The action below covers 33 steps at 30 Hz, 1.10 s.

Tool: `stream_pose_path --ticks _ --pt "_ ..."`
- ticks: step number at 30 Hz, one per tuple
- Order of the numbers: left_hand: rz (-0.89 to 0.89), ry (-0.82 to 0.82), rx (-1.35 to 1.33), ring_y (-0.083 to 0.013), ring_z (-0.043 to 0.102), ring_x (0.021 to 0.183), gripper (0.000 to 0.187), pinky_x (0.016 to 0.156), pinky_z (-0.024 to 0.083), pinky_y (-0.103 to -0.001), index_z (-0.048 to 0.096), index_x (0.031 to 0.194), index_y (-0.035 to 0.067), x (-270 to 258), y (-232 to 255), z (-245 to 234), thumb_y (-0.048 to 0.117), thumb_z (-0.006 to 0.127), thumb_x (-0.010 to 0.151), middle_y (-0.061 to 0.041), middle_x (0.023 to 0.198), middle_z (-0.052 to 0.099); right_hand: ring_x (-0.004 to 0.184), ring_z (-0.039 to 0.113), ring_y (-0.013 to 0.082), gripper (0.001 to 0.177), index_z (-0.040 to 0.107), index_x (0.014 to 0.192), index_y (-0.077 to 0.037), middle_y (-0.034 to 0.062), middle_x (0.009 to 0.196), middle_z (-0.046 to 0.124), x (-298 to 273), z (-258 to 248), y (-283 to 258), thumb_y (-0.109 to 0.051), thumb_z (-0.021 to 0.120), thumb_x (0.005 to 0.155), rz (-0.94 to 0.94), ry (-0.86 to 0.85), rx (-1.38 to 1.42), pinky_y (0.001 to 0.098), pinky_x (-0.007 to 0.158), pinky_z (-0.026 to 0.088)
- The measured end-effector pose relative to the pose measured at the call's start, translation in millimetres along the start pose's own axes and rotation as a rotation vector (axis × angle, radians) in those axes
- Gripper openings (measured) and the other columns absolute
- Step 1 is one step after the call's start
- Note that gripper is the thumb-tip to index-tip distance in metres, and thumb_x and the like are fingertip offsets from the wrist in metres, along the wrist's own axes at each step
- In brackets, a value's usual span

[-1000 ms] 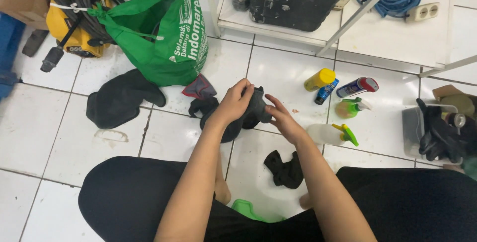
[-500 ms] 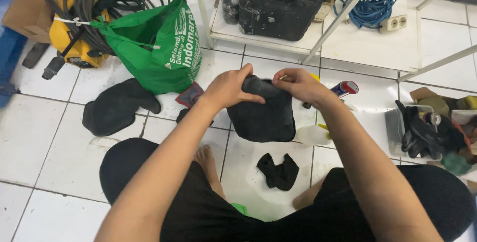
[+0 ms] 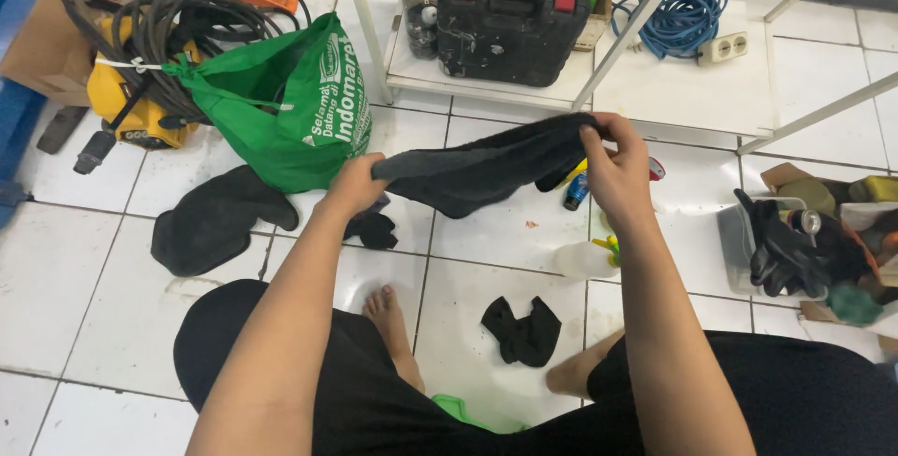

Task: The person sits on the floor and wipes a wooden-handled brush with a black cloth. They then place the brush into a clear plastic container along with other cleaning tools. Finally, the person folds several black cloths and places them into a black fabric pouch.

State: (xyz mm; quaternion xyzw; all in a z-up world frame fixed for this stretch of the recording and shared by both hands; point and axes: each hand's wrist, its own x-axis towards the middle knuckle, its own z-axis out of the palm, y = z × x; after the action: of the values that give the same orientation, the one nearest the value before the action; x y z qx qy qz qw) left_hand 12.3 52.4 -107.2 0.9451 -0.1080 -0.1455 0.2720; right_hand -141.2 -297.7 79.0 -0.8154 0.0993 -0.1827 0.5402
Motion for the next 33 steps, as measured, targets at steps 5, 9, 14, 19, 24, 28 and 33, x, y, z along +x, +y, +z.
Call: stream_pose_path --ticks 5,9,14,19,24,28,33 --pt "0.14 0.088 -0.22 -0.0378 0.066 0.11 0.033 0.096 0.048 -0.05 0.072 0.107 0.019 -3.1 27.0 -4.9 0.005 0.061 0.079 -0.013 0.104 0.071 0.109 0.061 0.0296 0.018 0.068 0.118 -0.006 0.0159 0.104 0.065 -5.8 -4.0 47.0 -0.007 0.054 0.106 0.05 0.047 0.094 0.0489 0.1 0.046" --pt "0.239 0.306 -0.537 -0.045 0.057 0.126 0.054 0.107 0.044 -0.052 0.066 0.129 0.006 -45.0 90.7 -50.6 -0.006 0.05 0.078 -0.027 0.124 0.067 0.096 0.062 0.0182 0.019 0.065 0.122 -0.009 0.0078 0.096 0.065 3.4 -8.8 63.8 -0.01 0.049 0.111 0.019 0.139 0.222 0.0372 0.092 0.052" --pt "0.15 0.441 -0.667 -0.0421 0.058 0.121 0.052 0.105 0.042 -0.054 0.06 0.128 0.003 -40.5 75.3 -22.1 -0.001 0.047 0.079 -0.028 0.118 0.063 0.088 0.067 0.0172 0.016 0.069 0.12 -0.008 0.0091 0.092 0.068 8.1 -15.7 84.6 -0.014 0.059 0.109 0.087 0.133 0.321 0.0372 0.085 0.058" --pt "-0.011 0.344 -0.767 -0.0327 0.055 0.118 0.058 0.102 0.039 -0.05 0.053 0.128 0.009 -40.6 79.0 -21.2 0.011 0.06 0.07 -0.017 0.118 0.056 0.074 0.067 0.0157 0.015 0.072 0.117 -0.009 0.009 0.086 0.069 15.6 -11.7 98.8 -0.019 0.066 0.106 0.152 0.221 0.293 0.0302 0.067 0.058" --pt "0.012 0.375 -0.778 -0.02 0.055 0.087 0.013 0.081 0.044 -0.039 0.059 0.099 0.016 -28.4 77.9 -16.4 0.027 0.059 0.093 -0.002 0.086 0.054 0.069 0.065 0.0127 0.015 0.074 0.114 -0.011 0.0071 0.081 0.068 19.6 -10.1 110.8 -0.021 0.064 0.107 0.166 0.297 0.279 0.025 0.056 0.055" --pt "0.072 0.486 -0.715 -0.0156 0.056 0.077 0.011 0.071 0.046 -0.032 0.056 0.098 0.015 -20.1 76.1 -18.2 0.02 0.065 0.098 0.0 0.076 0.057 0.062 0.064 0.0135 0.015 0.075 0.113 -0.012 0.0091 0.081 0.07 13.1 -17.6 95.8 -0.022 0.067 0.106 0.207 0.236 0.188 0.0233 0.05 0.051" --pt "0.03 0.649 -0.548 -0.0251 0.07 0.094 0.018 0.08 0.054 -0.04 0.06 0.102 0.015 -26.5 74.8 -23.4 0.019 0.075 0.092 -0.008 0.091 0.075 0.079 0.069 0.0191 0.021 0.075 0.118 -0.01 0.0116 0.092 0.074 4.0 -20.1 81.2 -0.014 0.075 0.097 0.202 0.096 0.016 0.031 0.069 0.058"
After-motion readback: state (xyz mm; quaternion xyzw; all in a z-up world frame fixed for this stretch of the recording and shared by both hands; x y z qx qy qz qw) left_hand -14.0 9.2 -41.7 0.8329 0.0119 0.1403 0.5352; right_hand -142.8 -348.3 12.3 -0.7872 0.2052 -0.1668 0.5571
